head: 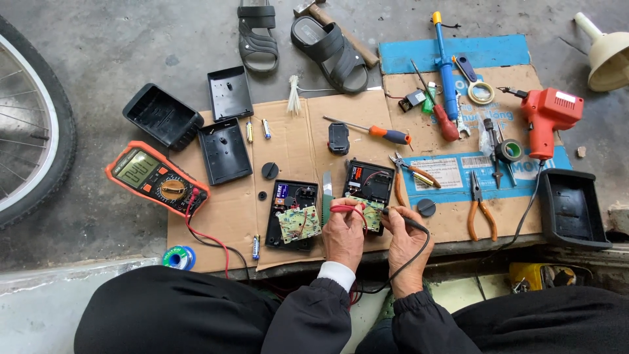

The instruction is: The person sits on the ground and uses a multimeter to test a circuit board. They hold the probes against various points on the board while observing the readings on the multimeter display.

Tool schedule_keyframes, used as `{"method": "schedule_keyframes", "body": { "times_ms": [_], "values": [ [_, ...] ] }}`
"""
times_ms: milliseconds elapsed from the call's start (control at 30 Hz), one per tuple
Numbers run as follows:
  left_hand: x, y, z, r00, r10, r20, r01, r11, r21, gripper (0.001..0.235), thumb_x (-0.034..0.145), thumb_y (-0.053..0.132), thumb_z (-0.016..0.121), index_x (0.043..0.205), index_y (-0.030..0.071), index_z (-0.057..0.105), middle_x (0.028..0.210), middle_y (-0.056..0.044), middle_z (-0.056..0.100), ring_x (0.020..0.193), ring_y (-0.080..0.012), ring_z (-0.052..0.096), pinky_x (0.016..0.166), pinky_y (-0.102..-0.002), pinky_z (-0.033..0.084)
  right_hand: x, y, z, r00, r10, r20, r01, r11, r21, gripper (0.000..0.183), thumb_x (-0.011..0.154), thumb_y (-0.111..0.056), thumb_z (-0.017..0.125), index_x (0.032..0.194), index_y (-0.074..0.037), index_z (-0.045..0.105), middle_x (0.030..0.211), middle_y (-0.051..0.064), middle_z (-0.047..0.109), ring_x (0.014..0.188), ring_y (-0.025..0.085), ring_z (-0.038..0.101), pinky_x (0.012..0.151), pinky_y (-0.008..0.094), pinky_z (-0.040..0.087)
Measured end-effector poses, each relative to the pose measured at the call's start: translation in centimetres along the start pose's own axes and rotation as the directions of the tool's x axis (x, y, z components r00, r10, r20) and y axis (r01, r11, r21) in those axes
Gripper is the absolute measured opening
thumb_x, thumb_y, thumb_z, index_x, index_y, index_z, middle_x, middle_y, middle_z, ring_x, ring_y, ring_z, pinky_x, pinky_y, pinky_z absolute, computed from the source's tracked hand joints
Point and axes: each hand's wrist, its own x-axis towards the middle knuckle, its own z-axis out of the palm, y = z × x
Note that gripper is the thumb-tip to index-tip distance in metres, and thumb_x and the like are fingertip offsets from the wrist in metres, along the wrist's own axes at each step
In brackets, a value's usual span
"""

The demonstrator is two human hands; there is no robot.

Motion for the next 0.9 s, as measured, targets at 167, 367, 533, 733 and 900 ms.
{"method": "schedule_keyframes", "body": {
  "times_ms": [167, 367, 533, 733, 900],
  "values": [
    [0.0, 0.1, 0.0, 1.0, -0.004, -0.004, 0.004, 1.0, 0.015, 0.007, 0.106, 0.028, 0.067, 0.111, 0.025, 0.065, 0.106, -0.002, 0.089, 0.083, -0.0228, 0.086, 0.073, -0.036, 0.066, -0.1, -0.1, 0.0, 1.0, -0.004, -0.001, 0.004, 1.0, 0.007, 0.017, 0.104, -0.017, 0.074, 0.111, -0.001, 0.075, 0.105, 0.016, 0.079, 0.095, 0.031, 0.085, 0.094, 0.039, 0.072],
    [0.0, -0.2, 0.0, 1.0, 0.026, -0.008, -0.025, 0.999, 0.024, 0.008, 0.106, 0.029, 0.067, 0.112, 0.024, 0.064, 0.105, -0.003, 0.088, 0.084, -0.0238, 0.086, 0.074, -0.037, 0.067, 0.0, -0.1, 0.0, 1.0, -0.003, -0.001, 0.003, 1.0, -0.013, 0.018, 0.104, -0.018, 0.074, 0.113, -0.001, 0.075, 0.105, 0.017, 0.08, 0.095, 0.032, 0.085, 0.094, 0.04, 0.073],
    [0.0, 0.1, 0.0, 1.0, -0.002, -0.003, 0.002, 1.0, 0.028, 0.009, 0.106, 0.03, 0.067, 0.112, 0.025, 0.064, 0.105, -0.003, 0.088, 0.083, -0.0244, 0.085, 0.076, -0.038, 0.066, -0.1, -0.1, 0.0, 1.0, -0.009, 0.006, 0.009, 1.0, 0.006, 0.018, 0.105, -0.017, 0.074, 0.112, -0.001, 0.075, 0.106, 0.017, 0.079, 0.097, 0.031, 0.084, 0.095, 0.039, 0.072],
    [0.3, -1.5, 0.9, 0.997, 0.003, -0.077, 0.008, 0.989, 0.149, 0.009, 0.106, 0.033, 0.062, 0.108, 0.028, 0.068, 0.094, -0.004, 0.083, 0.085, -0.0368, 0.078, 0.083, -0.051, 0.057, 1.3, 2.8, -0.5, 0.998, 0.028, 0.053, -0.025, 0.998, -0.053, 0.011, 0.105, -0.016, 0.074, 0.109, -0.008, 0.081, 0.097, 0.005, 0.08, 0.089, 0.013, 0.075, 0.086, 0.027, 0.06],
    [-0.4, 0.8, -0.2, 0.993, 0.105, -0.049, -0.107, 0.993, -0.052, 0.008, 0.104, 0.017, 0.065, 0.11, 0.022, 0.064, 0.101, -0.003, 0.087, 0.09, -0.0231, 0.087, 0.083, -0.036, 0.067, -0.3, 0.4, 0.2, 1.0, -0.025, -0.014, 0.026, 0.998, 0.059, 0.011, 0.113, -0.008, 0.073, 0.112, 0.003, 0.071, 0.106, 0.018, 0.075, 0.098, 0.029, 0.08, 0.099, 0.037, 0.072]
  ]
}}
